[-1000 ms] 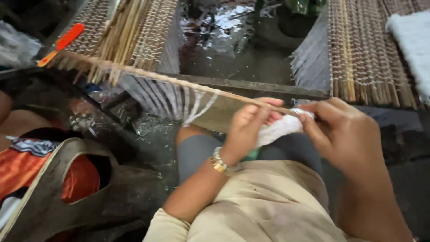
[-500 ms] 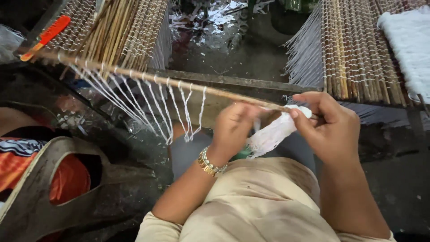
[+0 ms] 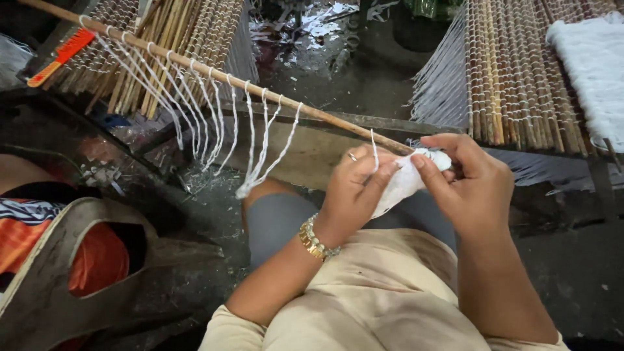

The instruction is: Looping and arranging white threads onto a wooden stick to prepare for weaving

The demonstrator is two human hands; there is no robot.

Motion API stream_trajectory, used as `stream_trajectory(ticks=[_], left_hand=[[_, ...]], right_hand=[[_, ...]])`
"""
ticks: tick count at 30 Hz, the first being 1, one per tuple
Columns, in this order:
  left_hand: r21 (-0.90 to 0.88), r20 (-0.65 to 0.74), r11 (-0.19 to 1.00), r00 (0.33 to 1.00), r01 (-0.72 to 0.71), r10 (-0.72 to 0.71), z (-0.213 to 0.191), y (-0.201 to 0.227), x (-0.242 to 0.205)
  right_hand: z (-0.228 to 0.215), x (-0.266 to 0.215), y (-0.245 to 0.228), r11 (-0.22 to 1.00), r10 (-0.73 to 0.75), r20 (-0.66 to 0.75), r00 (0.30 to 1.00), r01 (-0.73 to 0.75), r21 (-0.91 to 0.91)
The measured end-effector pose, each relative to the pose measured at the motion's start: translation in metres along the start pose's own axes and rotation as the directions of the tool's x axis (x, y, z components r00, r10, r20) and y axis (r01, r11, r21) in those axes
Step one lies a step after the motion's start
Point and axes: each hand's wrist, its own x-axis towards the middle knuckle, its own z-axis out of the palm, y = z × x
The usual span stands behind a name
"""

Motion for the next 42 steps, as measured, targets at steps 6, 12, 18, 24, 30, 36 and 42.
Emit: stream_trajectory(ticks=[6,12,18,24,30,36,42], left_hand=[[-0.468,-0.14,0.875,0.967,0.123,-0.211,-0.007,-0.005,0.003],[0.095,0.121,0.929,0.93,-0.358,0.347,-0.008,0.016,0.014],[0.002,-0.147,0.998,0.988,0.057,-0.056,-0.019,-0.014,0.001],[-0.268,0.208,0.88,0.915,0.392,-0.345,0.002,0.007,0.003],[-0.573,0.085,0.763,0.948,0.298,-0.307,0.001,-0.007,0.001],[-0.315,0.055,0.892,0.945,0.323,-0.323,-0.002,-0.001,0.002],[-0.514,0.121,0.766,0.916,0.387,-0.382,-0.028,-0.022,-0.005]], right_hand=[[-0.004,-0.002,0.004,0.997,-0.06,-0.032,0.998,0.059,-0.04],[0.005,-0.005,0.013,0.984,-0.082,-0.031,0.996,0.076,-0.159],[0.001,-0.007,0.022,0.977,-0.102,-0.113,0.988,0.078,-0.197],[0.004,-0.006,0.004,0.99,-0.079,-0.025,0.997,0.075,-0.117],[-0.001,-0.005,0.011,0.991,-0.097,0.01,0.995,0.098,-0.086],[0.0,-0.004,0.008,0.997,-0.058,0.011,0.998,0.059,-0.04],[-0.018,0.0,-0.006,0.987,-0.159,0.08,0.984,0.161,-0.01]])
